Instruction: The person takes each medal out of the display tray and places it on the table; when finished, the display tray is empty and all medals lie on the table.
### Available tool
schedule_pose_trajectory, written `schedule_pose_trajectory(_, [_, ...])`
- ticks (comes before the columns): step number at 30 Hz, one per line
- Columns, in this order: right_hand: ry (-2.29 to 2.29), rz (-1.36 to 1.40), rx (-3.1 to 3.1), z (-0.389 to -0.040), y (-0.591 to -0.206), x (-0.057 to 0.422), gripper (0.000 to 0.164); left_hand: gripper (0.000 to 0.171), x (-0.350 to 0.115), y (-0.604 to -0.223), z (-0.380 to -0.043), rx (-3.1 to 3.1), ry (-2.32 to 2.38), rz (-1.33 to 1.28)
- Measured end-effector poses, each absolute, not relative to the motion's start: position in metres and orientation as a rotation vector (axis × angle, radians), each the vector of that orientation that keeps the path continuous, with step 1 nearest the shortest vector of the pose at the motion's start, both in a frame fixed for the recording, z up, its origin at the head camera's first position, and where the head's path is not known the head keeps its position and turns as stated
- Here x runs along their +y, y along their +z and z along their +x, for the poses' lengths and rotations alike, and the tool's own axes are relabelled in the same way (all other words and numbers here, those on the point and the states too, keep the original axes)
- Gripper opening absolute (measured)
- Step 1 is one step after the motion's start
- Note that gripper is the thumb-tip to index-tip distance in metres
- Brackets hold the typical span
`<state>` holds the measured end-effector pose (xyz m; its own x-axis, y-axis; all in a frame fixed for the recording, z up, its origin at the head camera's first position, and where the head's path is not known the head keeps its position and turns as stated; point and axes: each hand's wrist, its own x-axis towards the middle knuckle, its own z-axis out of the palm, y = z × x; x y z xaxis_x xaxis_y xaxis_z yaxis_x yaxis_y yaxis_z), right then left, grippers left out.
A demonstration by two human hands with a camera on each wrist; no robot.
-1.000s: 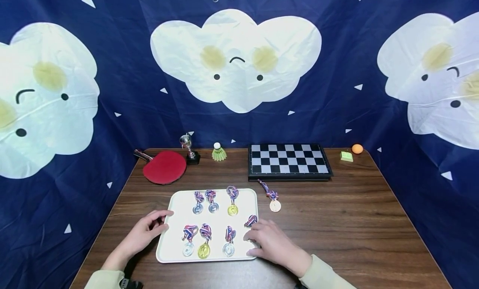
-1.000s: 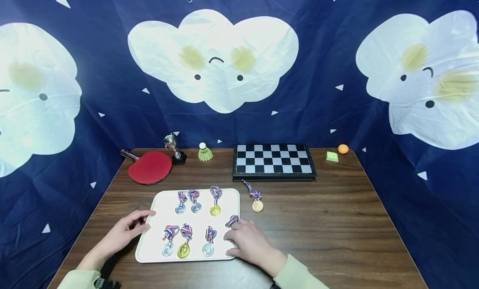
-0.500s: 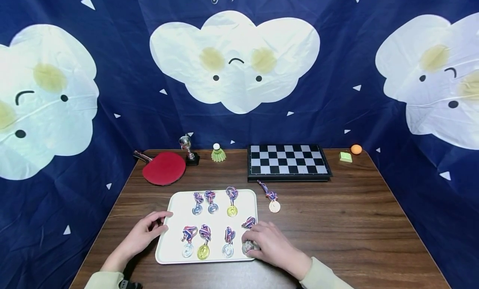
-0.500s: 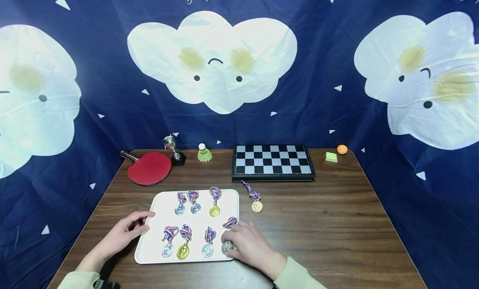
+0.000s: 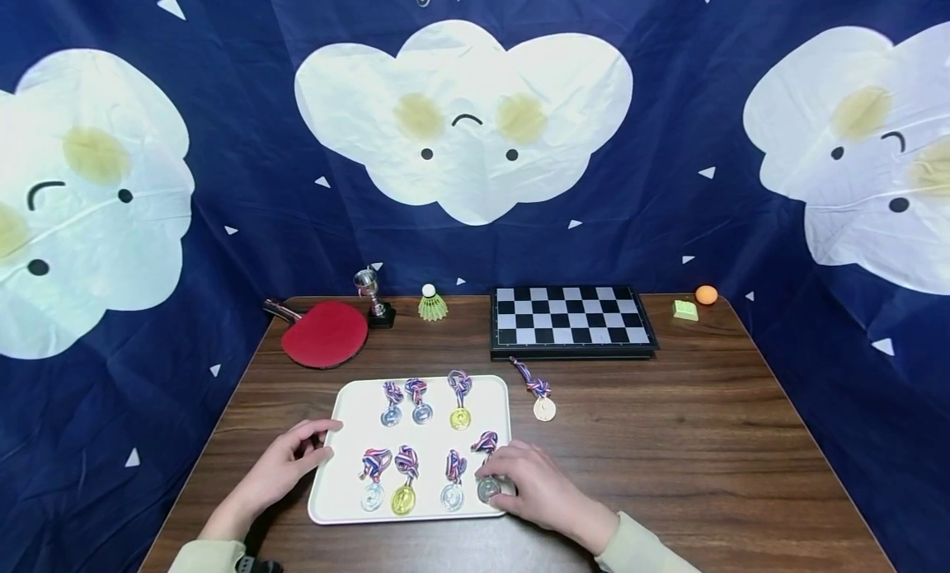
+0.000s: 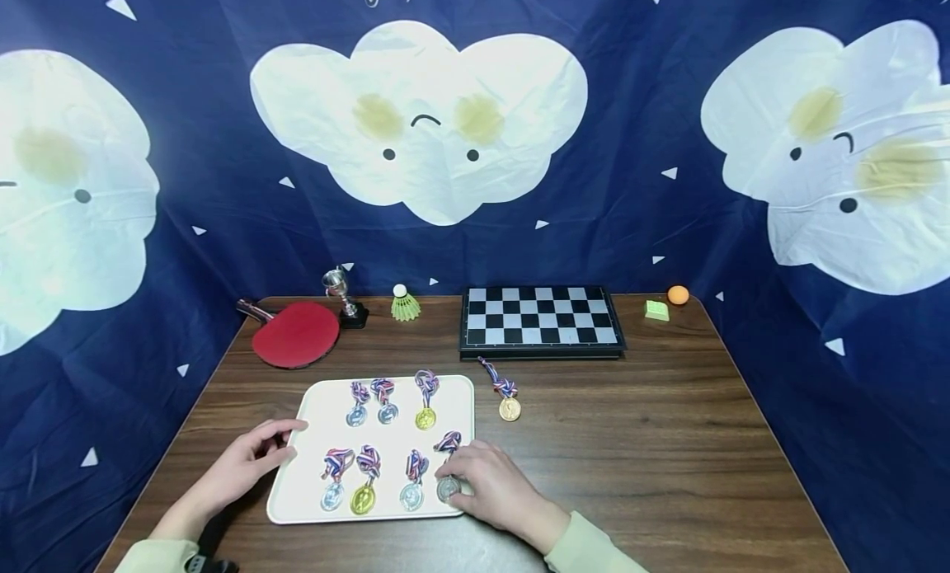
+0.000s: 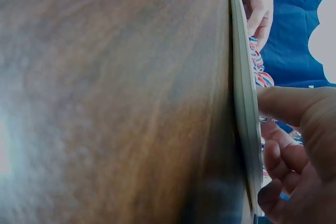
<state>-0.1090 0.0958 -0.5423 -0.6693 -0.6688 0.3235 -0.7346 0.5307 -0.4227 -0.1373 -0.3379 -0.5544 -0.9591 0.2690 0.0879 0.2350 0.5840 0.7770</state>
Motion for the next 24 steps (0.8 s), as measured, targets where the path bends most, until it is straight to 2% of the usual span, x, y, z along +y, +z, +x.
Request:
schedule_pose_trajectory(13, [1.308, 1.089, -2.553, -0.121, -0.529, 0.112, 0.04, 0.033, -0.337, -0.554, -0.137, 2.763, 1.35, 0.445])
schedule_pose_trajectory(24, [1.31, 0.802, -2.598, -0.152, -0.516, 0.179, 0.041, 0.033, -0.337, -0.553, -0.137, 2.758, 1.361, 0.451])
